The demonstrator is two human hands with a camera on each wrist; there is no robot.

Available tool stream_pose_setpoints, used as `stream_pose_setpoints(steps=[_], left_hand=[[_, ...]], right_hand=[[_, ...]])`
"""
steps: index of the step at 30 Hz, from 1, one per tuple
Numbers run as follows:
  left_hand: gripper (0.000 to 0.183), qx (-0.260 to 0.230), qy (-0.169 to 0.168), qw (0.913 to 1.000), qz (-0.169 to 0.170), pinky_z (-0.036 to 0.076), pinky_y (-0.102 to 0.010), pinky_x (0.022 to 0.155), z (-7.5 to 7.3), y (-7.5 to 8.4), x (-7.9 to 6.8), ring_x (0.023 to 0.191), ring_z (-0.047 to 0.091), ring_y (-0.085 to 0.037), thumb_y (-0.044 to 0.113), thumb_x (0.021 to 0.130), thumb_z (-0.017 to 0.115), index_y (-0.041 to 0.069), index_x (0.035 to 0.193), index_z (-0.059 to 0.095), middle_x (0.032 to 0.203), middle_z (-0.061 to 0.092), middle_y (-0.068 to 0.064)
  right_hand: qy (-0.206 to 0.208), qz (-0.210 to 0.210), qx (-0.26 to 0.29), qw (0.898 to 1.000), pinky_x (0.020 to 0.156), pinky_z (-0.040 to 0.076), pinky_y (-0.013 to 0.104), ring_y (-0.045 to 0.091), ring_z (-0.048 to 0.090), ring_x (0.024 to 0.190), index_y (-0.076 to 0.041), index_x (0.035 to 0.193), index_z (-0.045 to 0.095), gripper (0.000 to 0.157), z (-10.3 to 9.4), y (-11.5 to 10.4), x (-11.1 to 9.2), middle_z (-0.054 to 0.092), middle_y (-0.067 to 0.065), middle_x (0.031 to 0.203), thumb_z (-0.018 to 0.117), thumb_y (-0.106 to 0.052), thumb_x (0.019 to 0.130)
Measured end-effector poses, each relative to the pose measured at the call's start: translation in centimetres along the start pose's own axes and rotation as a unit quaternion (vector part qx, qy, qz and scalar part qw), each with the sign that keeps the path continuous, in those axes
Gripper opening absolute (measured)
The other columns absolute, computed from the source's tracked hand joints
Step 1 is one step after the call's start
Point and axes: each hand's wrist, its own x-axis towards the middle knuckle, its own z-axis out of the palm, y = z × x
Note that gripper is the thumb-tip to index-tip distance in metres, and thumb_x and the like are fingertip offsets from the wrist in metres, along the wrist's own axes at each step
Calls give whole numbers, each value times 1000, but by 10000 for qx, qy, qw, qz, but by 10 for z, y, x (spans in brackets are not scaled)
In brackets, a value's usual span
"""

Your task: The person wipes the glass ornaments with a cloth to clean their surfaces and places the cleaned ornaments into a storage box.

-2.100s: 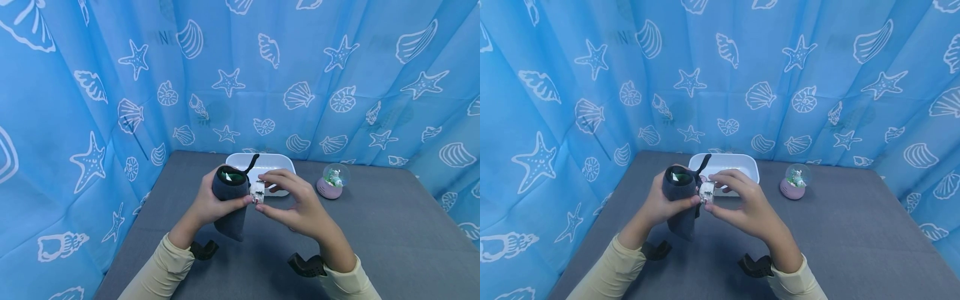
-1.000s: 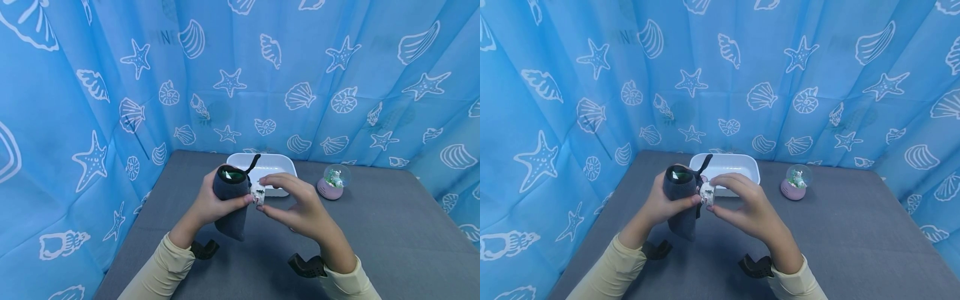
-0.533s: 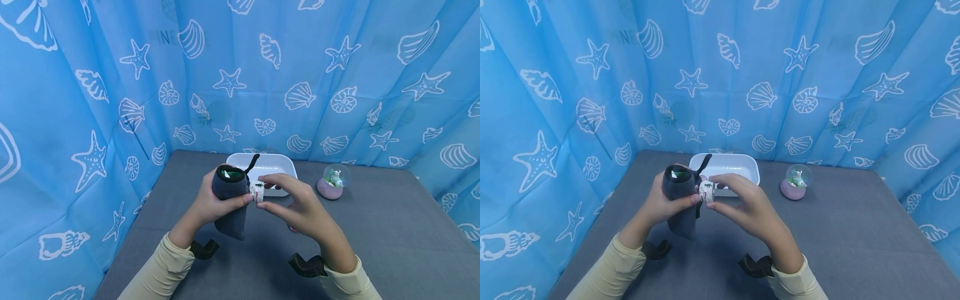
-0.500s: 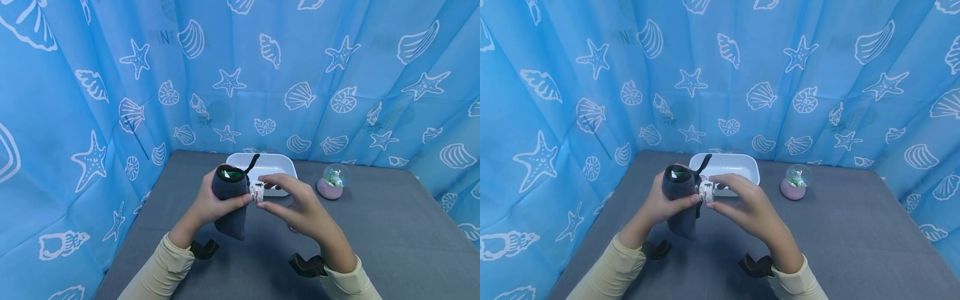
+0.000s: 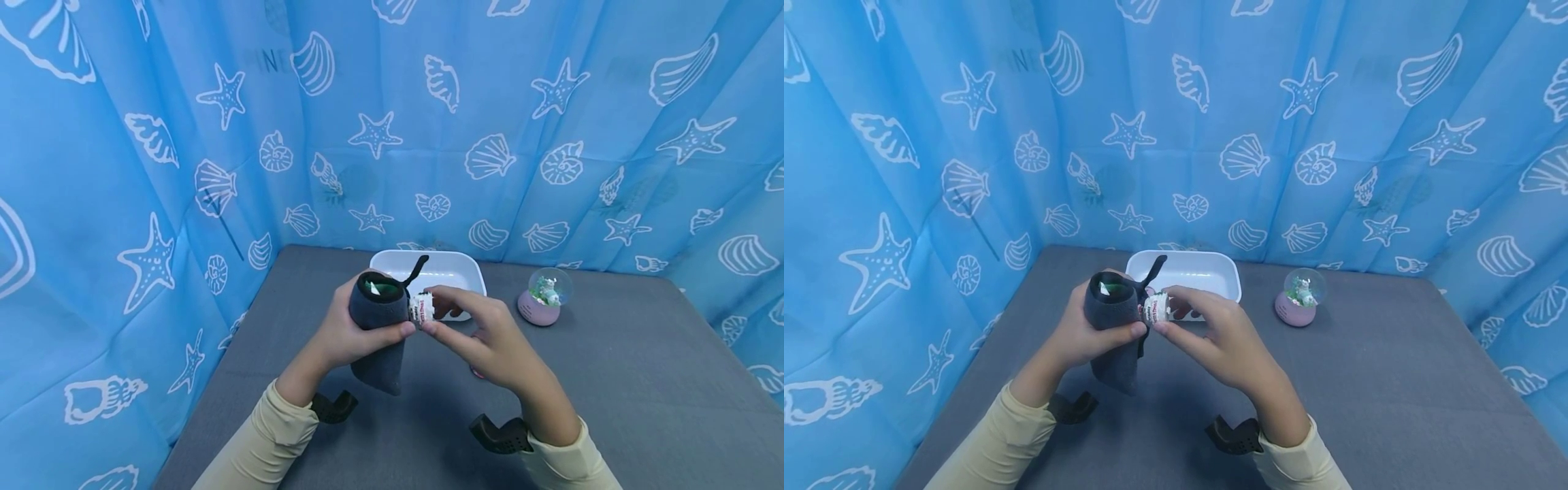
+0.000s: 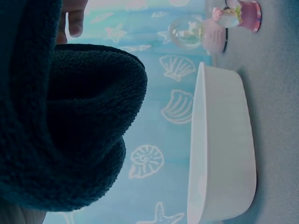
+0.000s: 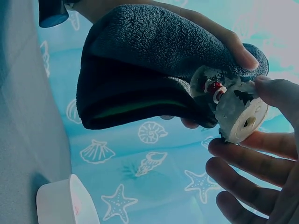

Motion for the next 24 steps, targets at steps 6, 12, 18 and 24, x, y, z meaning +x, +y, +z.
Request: stream_pose_setpoints(steps=[6, 12, 18, 24], left_hand=[[58, 50, 94, 9999, 45, 53, -47, 94, 0, -2, 0, 102, 66, -25, 45, 88, 87, 9, 127, 64, 114, 69, -11], [58, 44, 187, 9998, 58, 53, -47, 94, 0, -2, 1, 102, 66, -26, 45, 87, 87, 8, 125, 64, 113, 69, -12], [56, -4, 231, 9997, -33, 54, -45, 92, -1, -1, 0, 100, 67, -25, 42, 87, 88, 9, 125, 65, 112, 70, -12], [55, -59, 184, 9998, -107, 53, -47, 94, -1, 1, 0, 101, 67, -25, 40, 87, 88, 9, 125, 64, 112, 70, -12]], right_hand=[[-11, 78, -37, 10000, 84, 62, 33, 17, 74, 97, -11, 137, 68, 49, -1, 0, 0, 78, 0, 115, 83, -5, 90], [93, -171, -185, 9996, 86, 61, 32, 19, 73, 108, -10, 143, 64, 70, -4, 0, 1, 72, 6, 133, 93, -7, 79], [102, -385, -17, 9992, 92, 58, 26, 18, 66, 122, -7, 141, 65, 74, -5, -3, 2, 69, 8, 138, 96, -2, 74], [120, -502, -12, 9987, 91, 58, 26, 16, 65, 121, -9, 135, 69, 66, -3, -3, 1, 70, 9, 133, 93, 4, 74]])
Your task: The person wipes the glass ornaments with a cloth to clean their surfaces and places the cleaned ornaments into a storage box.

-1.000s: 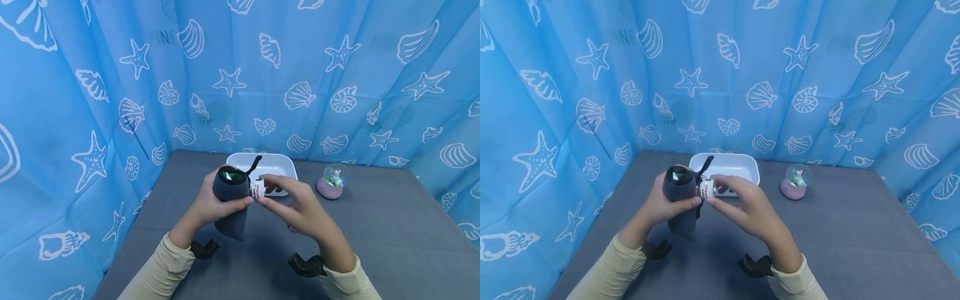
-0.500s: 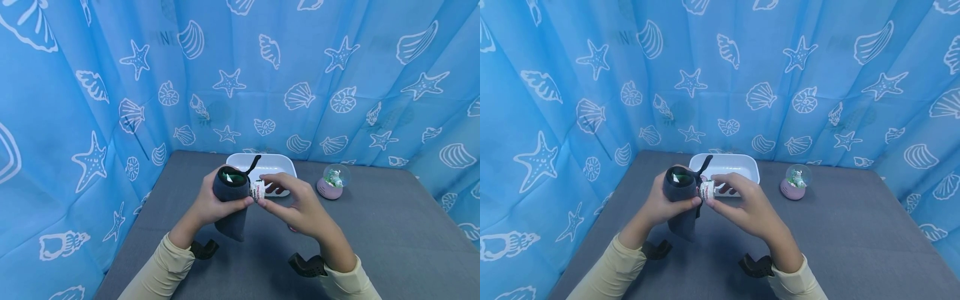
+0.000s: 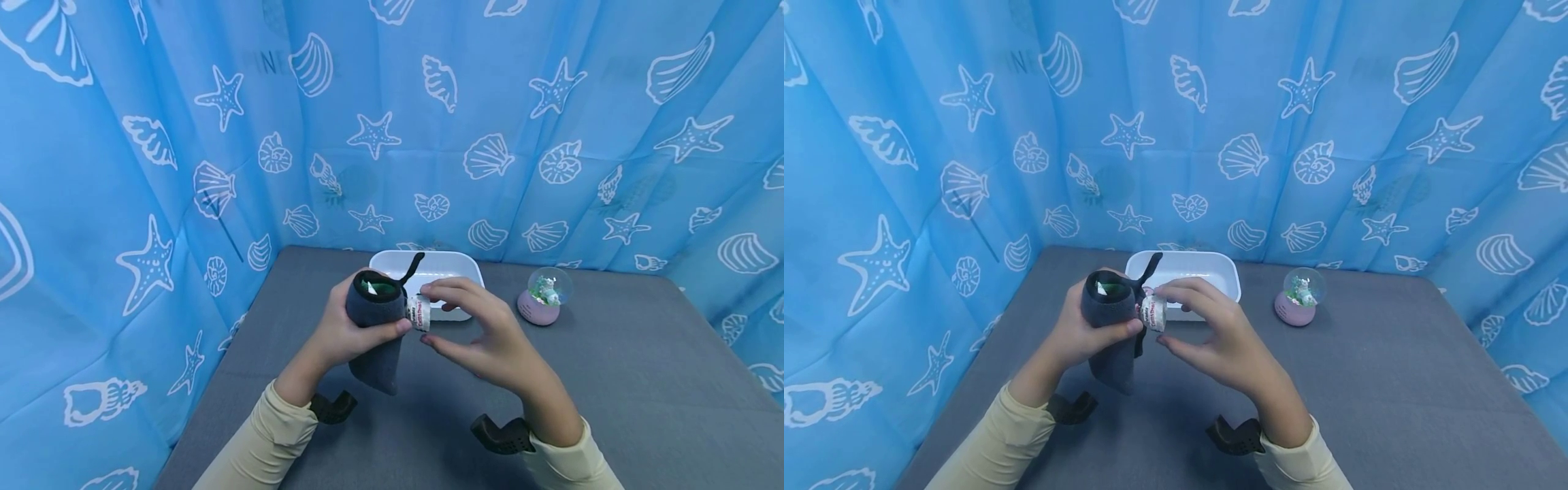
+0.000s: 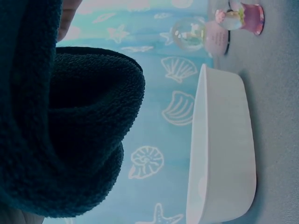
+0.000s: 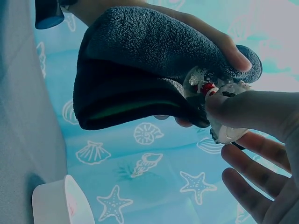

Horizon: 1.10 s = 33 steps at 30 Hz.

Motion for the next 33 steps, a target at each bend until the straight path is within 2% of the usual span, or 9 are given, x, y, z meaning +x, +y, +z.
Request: stream_pose_setpoints(steps=[8, 19, 25, 30, 33], left_hand=[[54, -6, -67, 10000, -18, 54, -46, 92, 1, 0, 0, 100, 67, -25, 39, 87, 88, 10, 125, 65, 111, 70, -12], [55, 2, -114, 9999, -51, 55, -46, 91, -1, -1, -1, 101, 67, -26, 40, 87, 88, 11, 128, 64, 112, 69, -11], [56, -1, -135, 9999, -54, 55, -46, 91, -1, 0, 0, 100, 67, -26, 40, 88, 87, 11, 129, 63, 112, 68, -10], [56, -29, -166, 9999, -14, 55, -45, 90, 0, 0, 0, 98, 66, -26, 42, 88, 87, 11, 128, 63, 111, 68, -11], [56, -31, -194, 9998, 16, 55, -45, 90, 0, 1, 0, 98, 67, -26, 43, 87, 87, 11, 127, 64, 111, 68, -11]], right_hand=[[42, -14, -13, 10000, 92, 58, 26, 17, 66, 118, -7, 132, 71, 61, 0, -1, 0, 72, 10, 129, 92, 5, 76], [36, -42, -44, 10000, 94, 56, 21, 19, 69, 117, -5, 132, 72, 62, 2, 0, 0, 73, 10, 129, 93, 4, 74], [45, -1, 5, 10000, 91, 54, 19, 18, 69, 108, -5, 132, 72, 63, 2, 2, 0, 76, 9, 125, 95, 0, 74], [8, 109, 110, 9999, 87, 56, 22, 16, 70, 98, -8, 133, 72, 61, 1, 3, 0, 77, 5, 120, 94, -1, 76], [-39, 170, 167, 9997, 84, 58, 26, 14, 70, 93, -8, 131, 72, 55, 1, 4, 0, 78, 4, 116, 90, 1, 80]])
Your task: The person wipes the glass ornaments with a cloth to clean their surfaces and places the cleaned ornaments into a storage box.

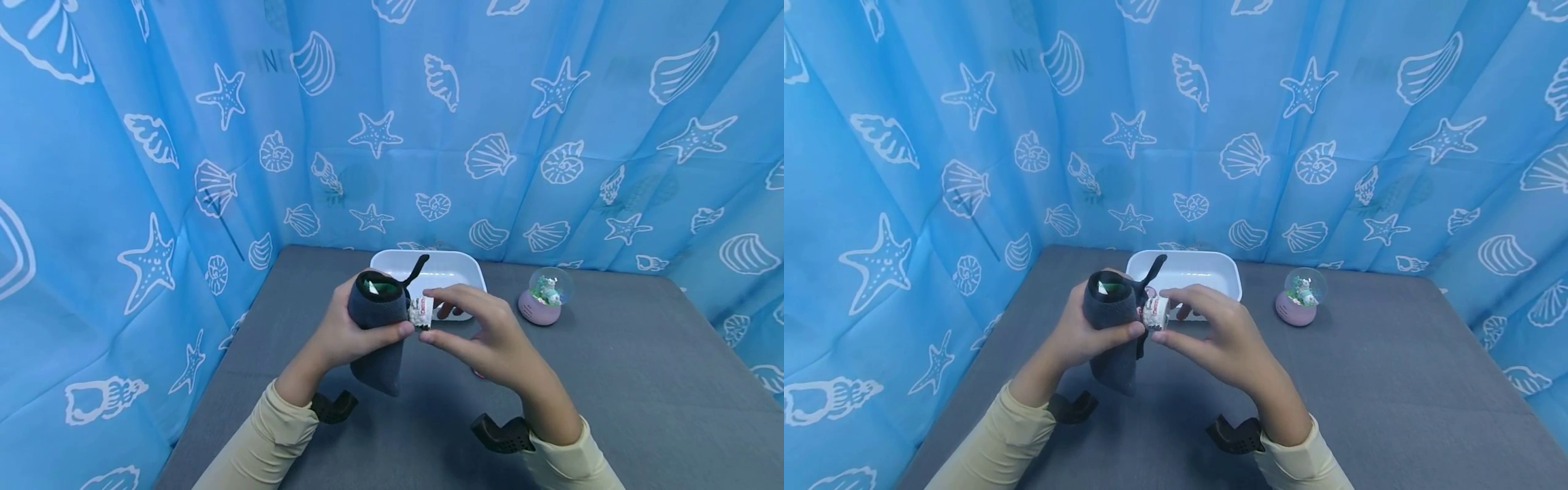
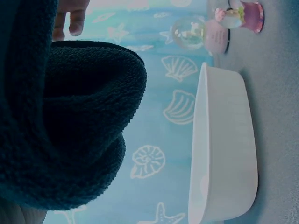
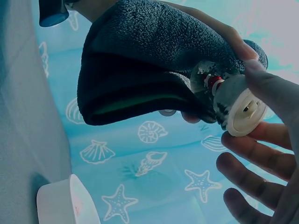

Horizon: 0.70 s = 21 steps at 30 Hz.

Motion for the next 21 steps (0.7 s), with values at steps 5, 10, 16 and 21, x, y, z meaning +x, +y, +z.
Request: stream_pose_setpoints(steps=[5, 10, 16, 21], left_hand=[[56, 27, -95, 9999, 28, 53, -48, 93, 1, 0, 0, 101, 67, -25, 43, 87, 88, 11, 127, 64, 113, 69, -10], [55, 28, -12, 9999, 151, 52, -48, 96, 1, -1, 0, 102, 66, -26, 39, 87, 88, 10, 126, 64, 113, 69, -11], [56, 15, 154, 9998, 127, 53, -46, 95, 0, -2, 1, 101, 66, -25, 42, 87, 88, 8, 126, 64, 112, 69, -12], [56, -64, 269, 9996, 7, 55, -43, 92, 0, -2, 1, 100, 67, -25, 41, 87, 88, 7, 125, 65, 112, 69, -13]], right_hand=[[-154, 303, -41, 9994, 80, 58, 28, 8, 68, 87, -12, 130, 73, 41, 0, 0, -1, 77, -2, 110, 81, -3, 91], [-207, 489, -100, 9985, 78, 61, 32, 7, 69, 85, -11, 132, 72, 40, 0, 0, -1, 77, -2, 110, 79, -6, 93], [-158, 337, -128, 9992, 82, 62, 37, 14, 73, 98, -12, 142, 66, 65, -3, -1, 0, 74, 2, 127, 90, -8, 82], [25, -170, -88, 9998, 89, 59, 29, 20, 67, 118, -9, 144, 63, 79, -3, -1, 2, 69, 7, 137, 96, -2, 72]])
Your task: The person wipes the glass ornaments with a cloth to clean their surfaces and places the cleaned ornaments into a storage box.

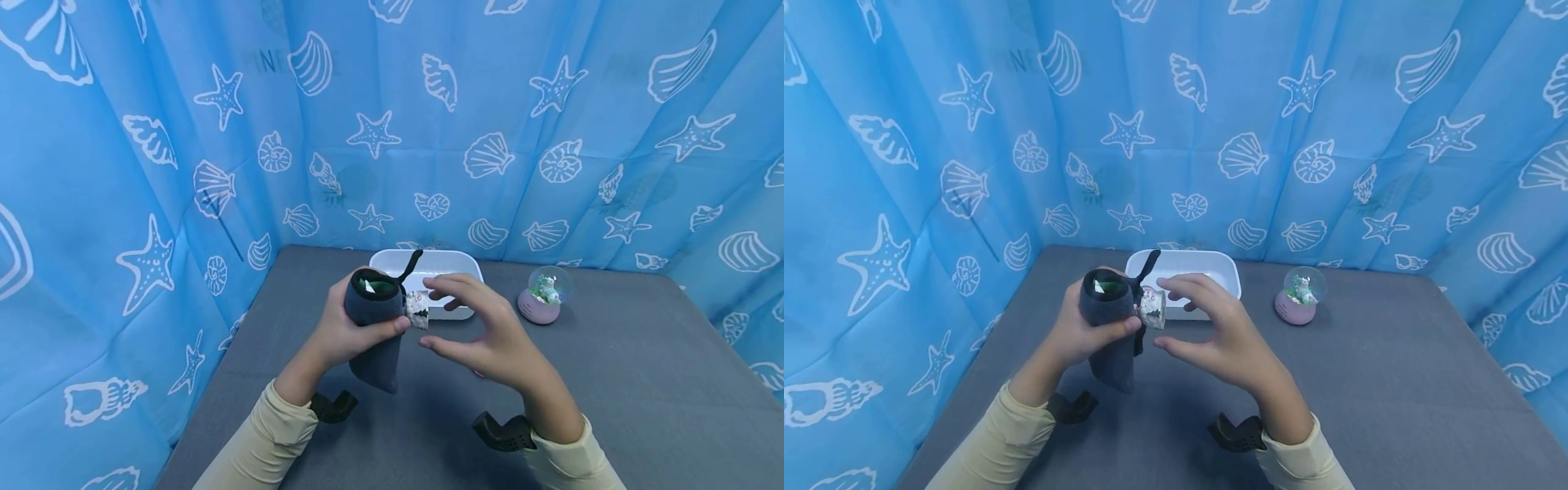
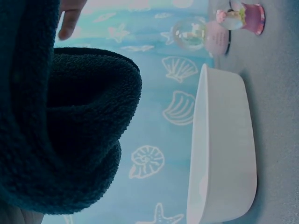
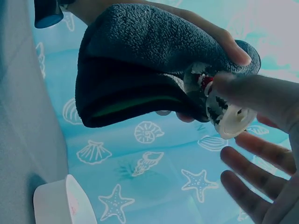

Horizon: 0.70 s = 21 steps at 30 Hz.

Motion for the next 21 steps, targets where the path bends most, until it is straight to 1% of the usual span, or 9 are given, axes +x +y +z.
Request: stream_pose_setpoints(steps=[3, 9, 15, 21], left_hand=[[57, 20, 16, 10000, 12, 55, -42, 91, 0, 0, 0, 99, 67, -25, 42, 87, 88, 7, 125, 65, 111, 70, -13], [55, -21, -48, 10000, 19, 55, -42, 91, 0, 1, 0, 99, 67, -24, 41, 87, 88, 7, 125, 65, 111, 70, -13], [54, -17, -139, 9999, 2, 56, -42, 91, 0, 0, -1, 100, 67, -24, 38, 88, 88, 9, 128, 64, 113, 70, -13], [54, 3, -197, 9997, -107, 56, -45, 92, 0, 0, -1, 101, 67, -24, 37, 88, 88, 10, 129, 64, 113, 70, -12]], right_hand=[[47, -142, 86, 9999, 91, 56, 25, 18, 64, 122, -6, 141, 65, 75, 1, -1, 1, 68, 9, 136, 95, 2, 72], [59, 1, 16, 10000, 92, 56, 26, 17, 63, 123, -7, 138, 68, 69, 2, -5, 0, 69, 10, 136, 93, 3, 75], [40, -96, 69, 9999, 94, 55, 24, 18, 65, 122, -6, 133, 72, 62, 3, -4, 0, 70, 11, 132, 92, 6, 76], [5, -104, 41, 9999, 95, 55, 23, 18, 66, 121, -6, 132, 72, 60, 3, -4, -1, 71, 11, 131, 92, 5, 76]])
